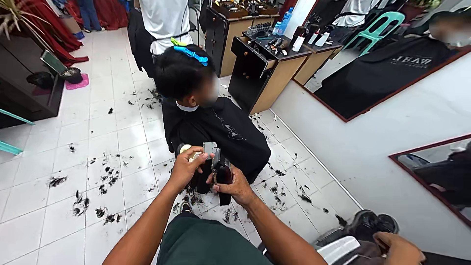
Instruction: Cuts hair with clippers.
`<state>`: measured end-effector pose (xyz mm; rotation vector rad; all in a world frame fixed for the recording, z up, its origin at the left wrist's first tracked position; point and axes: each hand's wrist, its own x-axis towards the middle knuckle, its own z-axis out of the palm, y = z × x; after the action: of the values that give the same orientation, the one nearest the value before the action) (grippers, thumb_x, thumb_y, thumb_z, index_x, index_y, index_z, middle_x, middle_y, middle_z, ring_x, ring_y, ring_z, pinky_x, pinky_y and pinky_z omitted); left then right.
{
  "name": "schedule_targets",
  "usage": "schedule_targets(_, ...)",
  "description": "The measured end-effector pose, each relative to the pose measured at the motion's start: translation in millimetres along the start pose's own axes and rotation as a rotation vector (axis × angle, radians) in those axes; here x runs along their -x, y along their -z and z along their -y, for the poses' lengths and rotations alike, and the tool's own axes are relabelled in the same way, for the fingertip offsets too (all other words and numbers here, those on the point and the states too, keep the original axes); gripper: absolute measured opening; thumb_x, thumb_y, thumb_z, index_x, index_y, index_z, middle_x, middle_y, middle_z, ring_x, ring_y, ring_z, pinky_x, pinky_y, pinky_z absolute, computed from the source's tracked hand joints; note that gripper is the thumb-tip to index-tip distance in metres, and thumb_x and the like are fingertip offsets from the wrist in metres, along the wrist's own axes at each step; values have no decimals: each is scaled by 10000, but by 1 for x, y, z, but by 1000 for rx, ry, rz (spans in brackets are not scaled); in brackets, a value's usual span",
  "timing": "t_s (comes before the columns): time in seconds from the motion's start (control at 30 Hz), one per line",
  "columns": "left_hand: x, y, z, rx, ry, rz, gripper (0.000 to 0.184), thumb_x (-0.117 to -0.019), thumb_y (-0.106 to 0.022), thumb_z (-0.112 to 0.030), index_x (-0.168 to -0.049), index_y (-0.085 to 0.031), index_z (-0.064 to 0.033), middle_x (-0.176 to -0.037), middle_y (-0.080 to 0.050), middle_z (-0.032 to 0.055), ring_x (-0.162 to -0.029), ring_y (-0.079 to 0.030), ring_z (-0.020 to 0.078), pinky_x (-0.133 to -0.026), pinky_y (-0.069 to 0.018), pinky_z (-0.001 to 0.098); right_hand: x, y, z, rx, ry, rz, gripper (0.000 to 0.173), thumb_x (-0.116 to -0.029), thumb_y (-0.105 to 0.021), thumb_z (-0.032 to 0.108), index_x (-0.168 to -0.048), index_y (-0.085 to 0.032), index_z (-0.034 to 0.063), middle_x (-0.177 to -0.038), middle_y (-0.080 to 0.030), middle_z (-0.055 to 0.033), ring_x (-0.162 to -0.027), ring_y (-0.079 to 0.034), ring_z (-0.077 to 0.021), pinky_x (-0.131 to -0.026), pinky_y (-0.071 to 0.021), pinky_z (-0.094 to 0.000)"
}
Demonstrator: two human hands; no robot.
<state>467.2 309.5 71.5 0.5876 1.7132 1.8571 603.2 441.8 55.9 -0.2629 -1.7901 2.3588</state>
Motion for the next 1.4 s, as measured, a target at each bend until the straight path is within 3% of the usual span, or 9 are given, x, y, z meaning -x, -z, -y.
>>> schedule_targets(0.07, -16, 7, 2, -61, -8, -14, 119, -1003, -617, -69, -1084, -685, -11, -844, -723, -6, -621, -637, 40, -578, -547, 202, -15, -6, 10, 139, -17, -57, 771, -729, -767, 23, -1412, -427, -84, -989, -746, -68, -805, -729, -125, -717, -620, -272)
schedule_targets(0.13, -33, 22, 3, -164, -26, -22, 123, -1012, -628, -86, -1093, -692, -20, -816, -722, 13, -598, -646, 55, -561, -555, 213, -30, -7, 20, 462, -30, -133, 720, -757, -806, 79, -1395, -507, -70, -1135, -708, -103, -997, -698, -106, -897, -579, -259)
schedule_targets(0.2, -47, 38, -2, -294, -14, -11, 135, -1021, -641, -125, -1109, -697, -38, -813, -726, 26, -595, -658, 66, -566, -565, 233, -46, -6, 29, 872, -73, -188, 665, -800, -802, 146, -1400, -562, -11, -1213, -697, -168, -1120, -675, -227, -995, -531, -409)
schedule_targets(0.27, -58, 49, -5, -355, -2, 21, 135, -1017, -657, -145, -1112, -703, -60, -802, -727, 34, -590, -664, 81, -565, -573, 250, -61, -5, 31, 1134, -139, -205, 641, -837, -777, 168, -1432, -566, 57, -1259, -687, -177, -1155, -666, -326, -992, -516, -535)
schedule_targets(0.37, -72, 59, -9, -375, -24, 82, 153, -997, -685, -137, -1136, -706, -76, -808, -728, 36, -570, -654, 72, -537, -562, 237, -77, -9, 31, 1294, -149, -226, 721, -860, -750, 178, -1532, -489, 173, -1284, -681, -154, -1109, -683, -351, -924, -531, -565)
schedule_targets(0.67, -97, 63, -10, -489, 40, 208, 228, -1041, -625, -255, -1139, -726, -76, -835, -691, 26, -617, -615, 36, -588, -530, 212, -104, -8, 27, 1225, -205, -150, 799, -887, -768, 260, -1594, -396, 264, -1270, -654, -161, -1104, -664, -328, -946, -528, -511)
schedule_targets(0.93, -113, 68, 6, -76, 297, 258, 147, -1059, -568, -154, -1063, -686, -67, -801, -687, -27, -637, -658, 47, -564, -556, 200, -118, 20, 10, 1016, -127, -40, 845, -851, -822, 252, -1586, -409, 190, -1322, -647, -166, -1186, -642, -303, -1030, -506, -489)
schedule_targets(1.2, -117, 27, 13, 131, 344, 143, 175, -1075, -499, -116, -1190, -621, -63, -855, -701, 16, -602, -654, 63, -501, -531, 189, -135, 62, 33, 1080, -205, 125, 861, -873, -806, 279, -1609, -359, 276, -1316, -632, -159, -1165, -640, -322, -997, -510, -517)
schedule_targets(1.4, -119, -1, 12, 108, 319, 73, 208, -1064, -513, -107, -1198, -661, -49, -853, -720, 5, -627, -661, 45, -546, -545, 177, -137, 99, 30, 827, -112, 193, 924, -806, -786, 51, -1604, -325, 106, -1407, -601, -165, -1244, -620, -264, -1067, -493, -422)
